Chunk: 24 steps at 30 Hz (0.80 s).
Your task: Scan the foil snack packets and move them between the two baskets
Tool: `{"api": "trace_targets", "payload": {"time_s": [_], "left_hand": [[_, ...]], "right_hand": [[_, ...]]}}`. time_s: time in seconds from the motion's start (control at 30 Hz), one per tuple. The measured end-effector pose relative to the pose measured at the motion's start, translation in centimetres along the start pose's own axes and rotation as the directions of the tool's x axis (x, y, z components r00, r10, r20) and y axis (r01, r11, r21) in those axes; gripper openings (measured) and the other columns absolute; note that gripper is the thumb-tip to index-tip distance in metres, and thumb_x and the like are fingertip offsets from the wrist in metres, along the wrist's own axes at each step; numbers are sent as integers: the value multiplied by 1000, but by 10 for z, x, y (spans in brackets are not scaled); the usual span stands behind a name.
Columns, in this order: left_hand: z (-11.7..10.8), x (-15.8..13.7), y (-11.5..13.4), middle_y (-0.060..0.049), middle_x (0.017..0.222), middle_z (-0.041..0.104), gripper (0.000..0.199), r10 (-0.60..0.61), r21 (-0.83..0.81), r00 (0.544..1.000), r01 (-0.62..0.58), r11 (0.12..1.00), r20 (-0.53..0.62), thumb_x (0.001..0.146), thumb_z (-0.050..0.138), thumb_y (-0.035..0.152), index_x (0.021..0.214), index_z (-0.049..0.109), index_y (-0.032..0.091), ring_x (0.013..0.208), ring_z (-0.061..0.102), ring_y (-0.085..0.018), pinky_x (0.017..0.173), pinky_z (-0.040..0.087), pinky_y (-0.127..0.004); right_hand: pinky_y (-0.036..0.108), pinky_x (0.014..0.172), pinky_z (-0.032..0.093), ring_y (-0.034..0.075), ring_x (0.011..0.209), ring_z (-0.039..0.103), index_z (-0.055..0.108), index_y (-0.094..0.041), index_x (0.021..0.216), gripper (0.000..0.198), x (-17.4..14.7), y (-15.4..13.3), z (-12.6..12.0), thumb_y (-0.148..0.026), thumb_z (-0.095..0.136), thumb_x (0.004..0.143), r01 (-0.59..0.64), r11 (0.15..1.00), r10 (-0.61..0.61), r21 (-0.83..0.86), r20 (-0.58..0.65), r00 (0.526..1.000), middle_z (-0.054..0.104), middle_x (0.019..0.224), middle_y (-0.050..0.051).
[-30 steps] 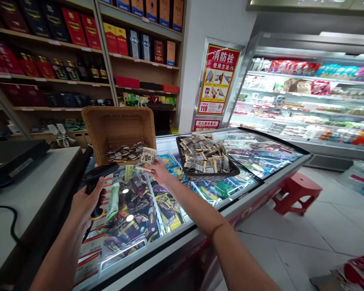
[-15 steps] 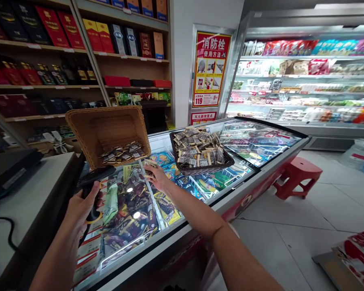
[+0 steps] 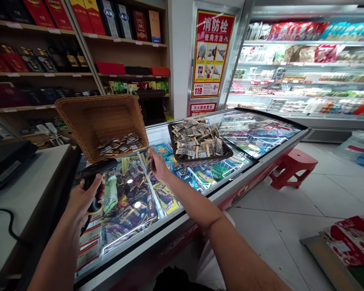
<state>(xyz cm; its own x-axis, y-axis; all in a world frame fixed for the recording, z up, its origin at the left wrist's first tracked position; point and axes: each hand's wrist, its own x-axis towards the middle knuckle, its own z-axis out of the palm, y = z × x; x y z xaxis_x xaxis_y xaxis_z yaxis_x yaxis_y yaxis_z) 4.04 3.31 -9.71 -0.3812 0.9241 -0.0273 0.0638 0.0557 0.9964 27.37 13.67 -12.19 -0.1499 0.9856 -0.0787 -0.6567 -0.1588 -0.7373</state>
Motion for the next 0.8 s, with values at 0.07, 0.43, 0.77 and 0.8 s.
{"api": "trace_targets", "payload": {"time_s": [0.07, 0.43, 0.77, 0.8], "left_hand": [[-2, -1, -1, 4, 62, 60, 64, -26, 18, 995, 24, 1000, 93, 62, 91, 76, 82, 66, 20, 46, 47, -10, 41, 36, -22], [4, -22, 15, 1, 56, 57, 67, -71, 180, 861, -24, 983, 503, 62, 90, 81, 71, 62, 21, 49, 41, -11, 50, 35, -26], [-5, -13, 5, 2, 61, 59, 70, -52, 111, 902, 5, 994, 430, 66, 89, 83, 75, 57, 22, 50, 44, -10, 51, 34, -25], [-6, -11, 4, 2, 62, 60, 71, -53, 97, 908, 14, 995, 415, 67, 88, 84, 77, 55, 22, 51, 45, -10, 51, 33, -24]], "right_hand": [[25, 51, 37, 11, 50, 42, 63, -22, 75, 53, -4, -6, 2, -72, 76, 87, -70, 992, 63, 109, 71, 996, 58, 60, -3], [36, 64, 56, 24, 71, 64, 62, -25, 81, 39, -19, -19, 7, -63, 54, 90, -11, 977, 2, 213, 42, 999, 69, 74, 6], [28, 72, 57, 17, 75, 68, 67, -22, 79, 34, -4, -11, 6, -37, 98, 72, -27, 999, 25, 44, 44, 999, 71, 71, -3], [28, 73, 57, 17, 75, 69, 68, -22, 79, 35, 0, -8, 5, -31, 100, 70, -41, 999, 41, 16, 37, 998, 70, 70, -3]]}}
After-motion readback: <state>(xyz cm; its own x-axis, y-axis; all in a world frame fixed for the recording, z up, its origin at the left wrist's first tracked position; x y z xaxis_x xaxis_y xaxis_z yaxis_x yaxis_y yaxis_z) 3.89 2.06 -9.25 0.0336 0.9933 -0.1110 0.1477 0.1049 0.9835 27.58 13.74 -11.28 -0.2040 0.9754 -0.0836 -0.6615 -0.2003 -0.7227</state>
